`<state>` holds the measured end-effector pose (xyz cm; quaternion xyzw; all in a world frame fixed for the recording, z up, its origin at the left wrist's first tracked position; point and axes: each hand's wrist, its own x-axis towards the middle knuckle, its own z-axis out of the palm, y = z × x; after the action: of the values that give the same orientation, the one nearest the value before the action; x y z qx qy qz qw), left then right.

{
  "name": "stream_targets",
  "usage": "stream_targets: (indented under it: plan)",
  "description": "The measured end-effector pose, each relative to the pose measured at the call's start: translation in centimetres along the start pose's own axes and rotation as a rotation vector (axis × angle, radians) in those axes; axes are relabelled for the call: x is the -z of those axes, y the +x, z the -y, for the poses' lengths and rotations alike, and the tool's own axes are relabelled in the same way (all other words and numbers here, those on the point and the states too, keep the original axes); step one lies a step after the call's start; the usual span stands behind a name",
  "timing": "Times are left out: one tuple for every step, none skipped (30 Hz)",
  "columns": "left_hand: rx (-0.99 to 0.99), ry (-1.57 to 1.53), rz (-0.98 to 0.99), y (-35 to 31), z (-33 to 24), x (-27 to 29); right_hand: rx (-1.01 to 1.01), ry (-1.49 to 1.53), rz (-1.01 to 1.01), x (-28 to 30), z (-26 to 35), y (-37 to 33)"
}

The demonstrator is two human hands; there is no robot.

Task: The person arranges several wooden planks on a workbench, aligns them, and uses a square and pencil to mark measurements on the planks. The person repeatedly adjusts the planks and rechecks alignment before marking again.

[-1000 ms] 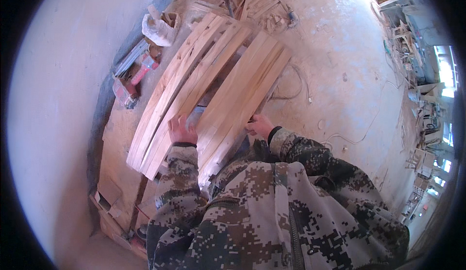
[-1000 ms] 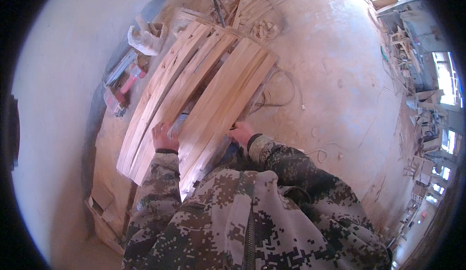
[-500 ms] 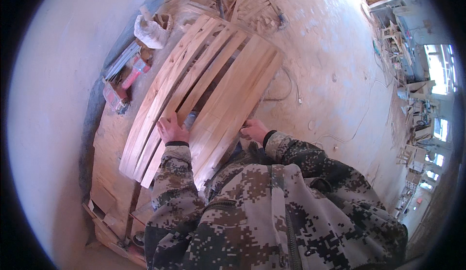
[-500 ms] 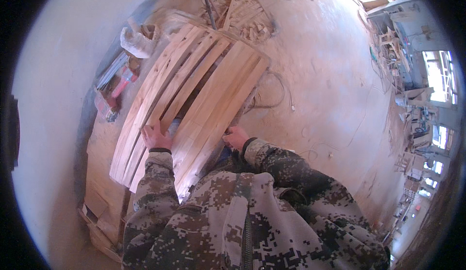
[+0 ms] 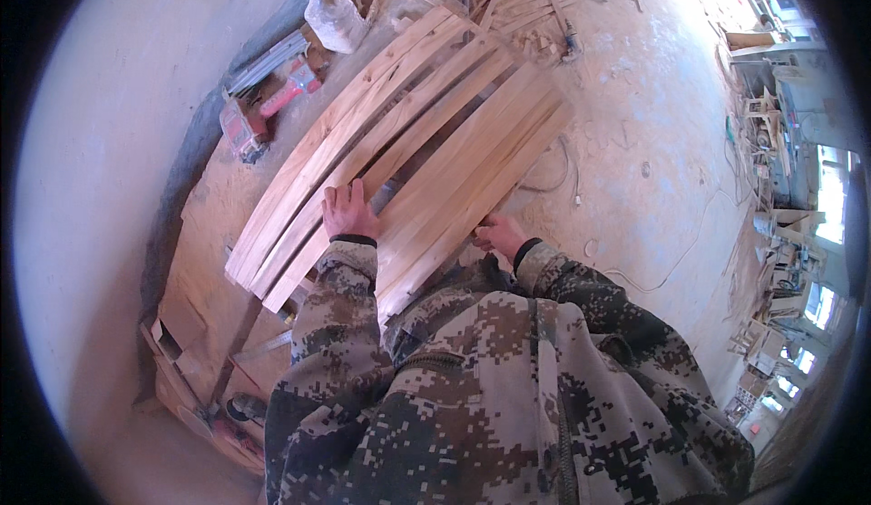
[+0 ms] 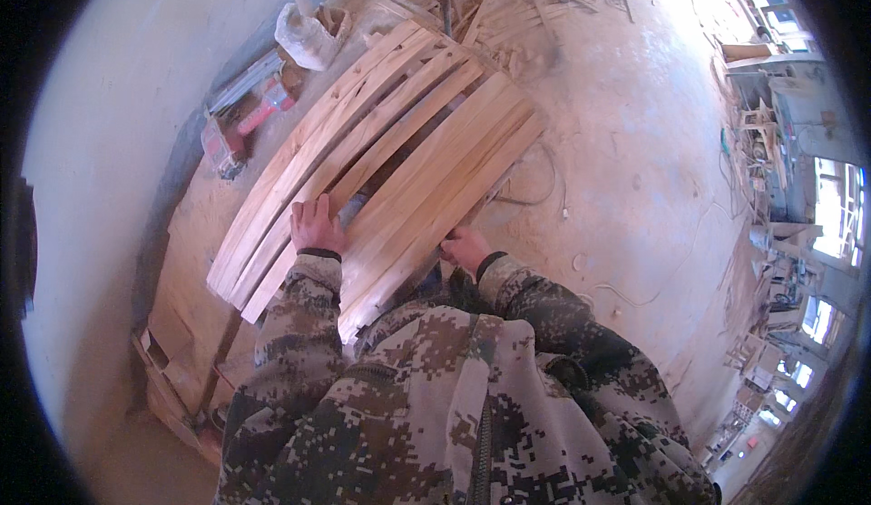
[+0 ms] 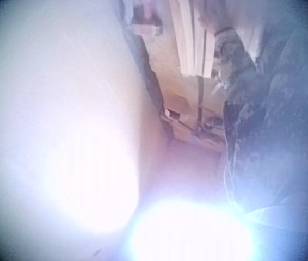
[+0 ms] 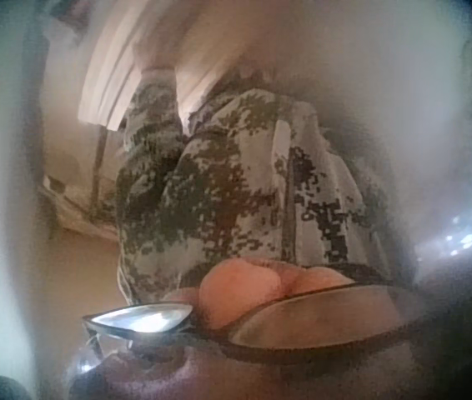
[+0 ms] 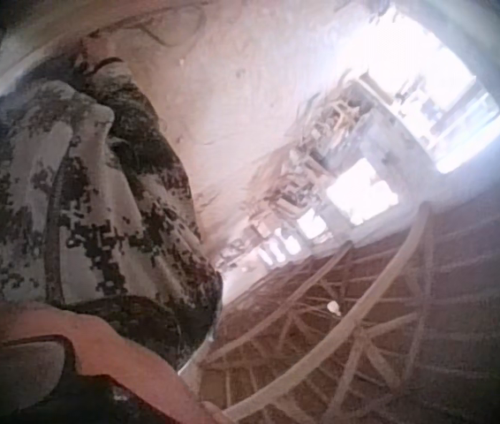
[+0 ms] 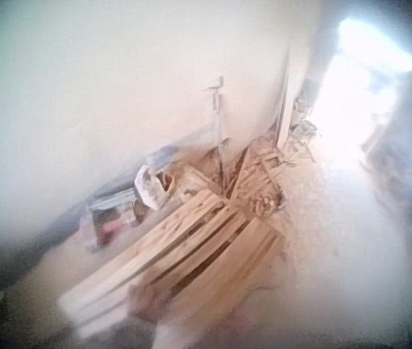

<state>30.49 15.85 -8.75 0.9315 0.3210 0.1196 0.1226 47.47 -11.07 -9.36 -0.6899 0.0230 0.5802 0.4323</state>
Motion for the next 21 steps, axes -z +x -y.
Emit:
stream_targets:
  plan:
    - [-0.006, 0.013, 0.000, 0.0, 0.0, 0.0, 0.007, 0.006, 0.006, -0.1, 0.3, -0.2]
    - [-0.010, 0.010, -0.014, 0.0, -0.1, 0.1, -0.013, -0.035, -0.001, -0.1, 0.6, -0.4]
    - [-0.006, 0.004, -0.005, 0.0, 0.0, 0.1, -0.023, -0.065, 0.022, 0.0, 0.9, -0.5]
    - [-0.002, -0.003, 0.004, 0.0, -0.1, 0.2, -0.035, -0.094, 0.046, 0.1, 1.2, -0.5]
    - [0.026, -0.003, 0.035, 0.0, 0.0, 0.3, -0.042, -0.102, 0.046, 0.1, 1.2, -0.6]
    - [0.050, -0.014, 0.061, 0.1, 0.0, 0.4, -0.054, -0.111, 0.050, 0.2, 1.4, -0.6]
    - [0.072, -0.024, 0.072, 0.1, 0.0, 0.5, -0.064, -0.120, 0.052, 0.3, 1.3, -0.6]
    - [0.078, -0.042, 0.075, 0.1, 0.0, 0.6, -0.063, -0.118, 0.046, 0.4, 1.2, -0.5]
    - [0.122, -0.053, 0.103, 0.2, -0.1, 0.8, -0.060, -0.118, 0.041, 0.6, 1.1, -0.4]
    - [0.152, -0.072, 0.122, 0.2, -0.1, 0.9, -0.059, -0.119, 0.035, 0.7, 0.8, -0.4]
    - [0.199, -0.094, 0.151, 0.3, -0.2, 1.0, -0.056, -0.110, 0.040, 0.9, 0.7, -0.3]
    - [0.181, -0.101, 0.123, 0.3, -0.2, 1.1, -0.045, -0.100, 0.042, 0.9, 0.5, -0.3]
    - [0.186, -0.111, 0.112, 0.4, -0.3, 1.3, -0.042, -0.092, 0.048, 1.0, 0.4, -0.3]
    - [0.212, -0.121, 0.128, 0.4, -0.3, 1.5, -0.049, -0.097, 0.050, 1.1, 0.3, -0.4]
    - [0.220, -0.134, 0.122, 0.4, -0.3, 1.6, -0.054, -0.101, 0.052, 1.1, 0.3, -0.4]
    - [0.248, -0.148, 0.144, 0.5, -0.3, 1.8, -0.059, -0.105, 0.054, 1.2, 0.4, -0.5]
    - [0.277, -0.161, 0.165, 0.4, -0.3, 1.9, -0.062, -0.109, 0.054, 1.2, 0.4, -0.6]
    - [0.245, -0.160, 0.156, 0.4, -0.3, 2.0, -0.064, -0.113, 0.054, 1.3, 0.6, -0.6]
    - [0.207, -0.160, 0.145, 0.3, -0.2, 2.0, -0.083, -0.124, 0.059, 1.3, 0.5, -0.6]
    - [0.186, -0.154, 0.126, 0.2, -0.2, 2.0, -0.064, -0.120, 0.049, 1.3, 0.6, -0.5]
    - [0.129, -0.135, 0.087, 0.1, -0.1, 1.9, -0.064, -0.126, 0.047, 1.3, 0.5, -0.4]
